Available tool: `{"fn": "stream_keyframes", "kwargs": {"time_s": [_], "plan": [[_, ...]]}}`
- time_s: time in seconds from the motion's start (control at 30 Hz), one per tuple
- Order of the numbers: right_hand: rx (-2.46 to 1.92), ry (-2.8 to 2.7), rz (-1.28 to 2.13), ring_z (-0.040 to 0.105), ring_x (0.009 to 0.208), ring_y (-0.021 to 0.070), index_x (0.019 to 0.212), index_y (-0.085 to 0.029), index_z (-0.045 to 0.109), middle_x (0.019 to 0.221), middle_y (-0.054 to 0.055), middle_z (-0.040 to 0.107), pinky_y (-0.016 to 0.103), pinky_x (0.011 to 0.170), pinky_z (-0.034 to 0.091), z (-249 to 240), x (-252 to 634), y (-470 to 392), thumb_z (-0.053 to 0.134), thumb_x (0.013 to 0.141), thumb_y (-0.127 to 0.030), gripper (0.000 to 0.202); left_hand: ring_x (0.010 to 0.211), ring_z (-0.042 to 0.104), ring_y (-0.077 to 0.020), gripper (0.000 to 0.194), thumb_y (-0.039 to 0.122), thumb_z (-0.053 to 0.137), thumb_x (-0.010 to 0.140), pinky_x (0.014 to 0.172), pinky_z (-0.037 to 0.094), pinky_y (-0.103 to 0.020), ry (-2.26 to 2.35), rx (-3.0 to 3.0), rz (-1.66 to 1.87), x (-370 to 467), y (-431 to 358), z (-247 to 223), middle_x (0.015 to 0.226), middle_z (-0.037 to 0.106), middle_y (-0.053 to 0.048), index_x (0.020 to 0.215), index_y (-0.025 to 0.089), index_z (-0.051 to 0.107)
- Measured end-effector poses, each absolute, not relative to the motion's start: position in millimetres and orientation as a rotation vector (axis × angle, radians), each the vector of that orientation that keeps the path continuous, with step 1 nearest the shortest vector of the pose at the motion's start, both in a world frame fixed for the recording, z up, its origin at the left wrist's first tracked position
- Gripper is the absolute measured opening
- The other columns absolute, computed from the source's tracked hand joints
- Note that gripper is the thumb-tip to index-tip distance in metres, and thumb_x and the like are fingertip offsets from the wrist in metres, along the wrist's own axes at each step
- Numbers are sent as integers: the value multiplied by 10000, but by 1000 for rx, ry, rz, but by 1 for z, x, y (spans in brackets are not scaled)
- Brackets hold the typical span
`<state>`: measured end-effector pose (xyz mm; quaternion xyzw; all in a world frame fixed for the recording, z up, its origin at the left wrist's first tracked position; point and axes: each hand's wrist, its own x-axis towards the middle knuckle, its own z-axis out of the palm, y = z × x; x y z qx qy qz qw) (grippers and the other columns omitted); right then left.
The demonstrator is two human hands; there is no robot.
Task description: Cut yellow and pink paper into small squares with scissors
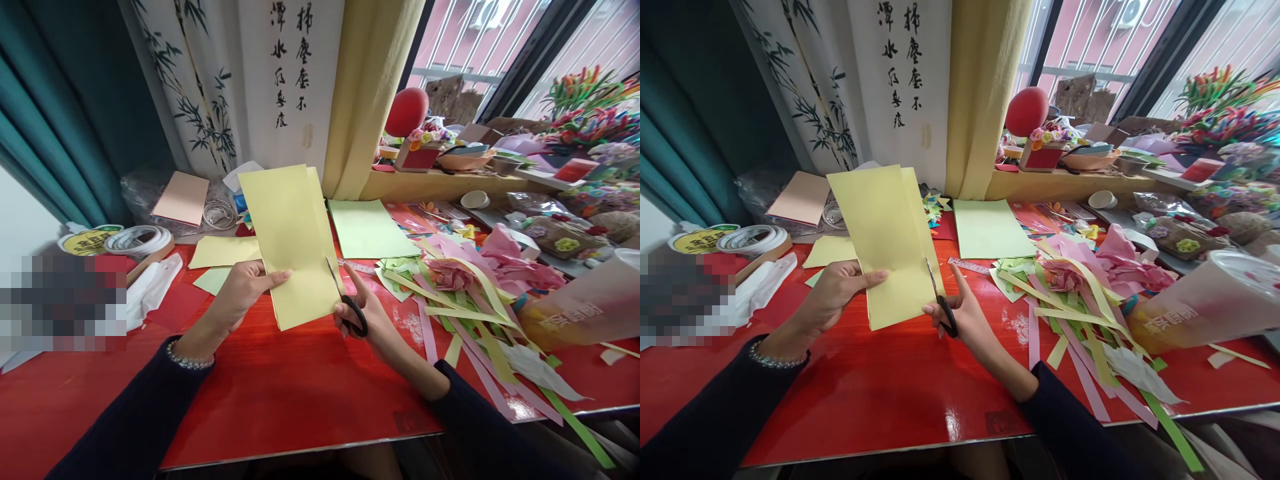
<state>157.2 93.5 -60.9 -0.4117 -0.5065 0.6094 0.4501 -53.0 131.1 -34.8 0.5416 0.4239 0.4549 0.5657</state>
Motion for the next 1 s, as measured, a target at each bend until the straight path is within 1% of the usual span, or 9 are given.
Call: {"fn": "stream_keyframes", "kwargs": {"time_s": [0.17,0.4,0.57,0.73,0.9,1.0], "plan": [[-1008,-1285,1524,474,412,97,1436,-162,-59,534,-40,560,185,347,267,-60,160,95,688,681,-459,1104,858,659,-203,294,297,710,689,810,521,-330,977,1272,1020,-51,130,-37,961,712,-51,962,191,688],[-1062,-1240,1509,450,397,91,1437,-190,-41,527,-57,549,187,355,258,-57,158,95,724,664,-389,1106,875,655,-204,304,290,706,697,812,522,-321,977,1268,1029,-50,131,-38,979,708,-55,983,190,682],[-1044,-1251,1504,433,406,82,1438,-184,-25,523,-74,505,190,369,259,-57,159,94,687,699,-435,1057,866,657,-211,309,293,706,697,816,521,-335,965,1260,984,-47,129,-38,964,712,-64,978,164,683],[-1022,-1240,1488,404,392,66,1438,-192,10,515,-93,461,195,379,250,-57,159,94,705,704,-371,1027,849,661,-197,304,311,707,696,817,521,-325,974,1251,989,-45,129,-39,954,715,-62,964,168,688],[-1043,-1225,1493,370,393,56,1441,-183,17,523,-98,429,193,370,244,-54,160,94,708,693,-388,1039,858,660,-205,303,315,708,692,812,523,-330,984,1250,959,-44,129,-42,951,715,-69,957,169,692],[-1059,-1228,1472,341,406,54,1442,-181,16,533,-98,421,197,375,272,-53,160,94,711,691,-381,1043,875,657,-213,311,318,708,690,819,521,-336,994,1250,950,-43,128,-44,951,714,-73,961,165,692]]}}
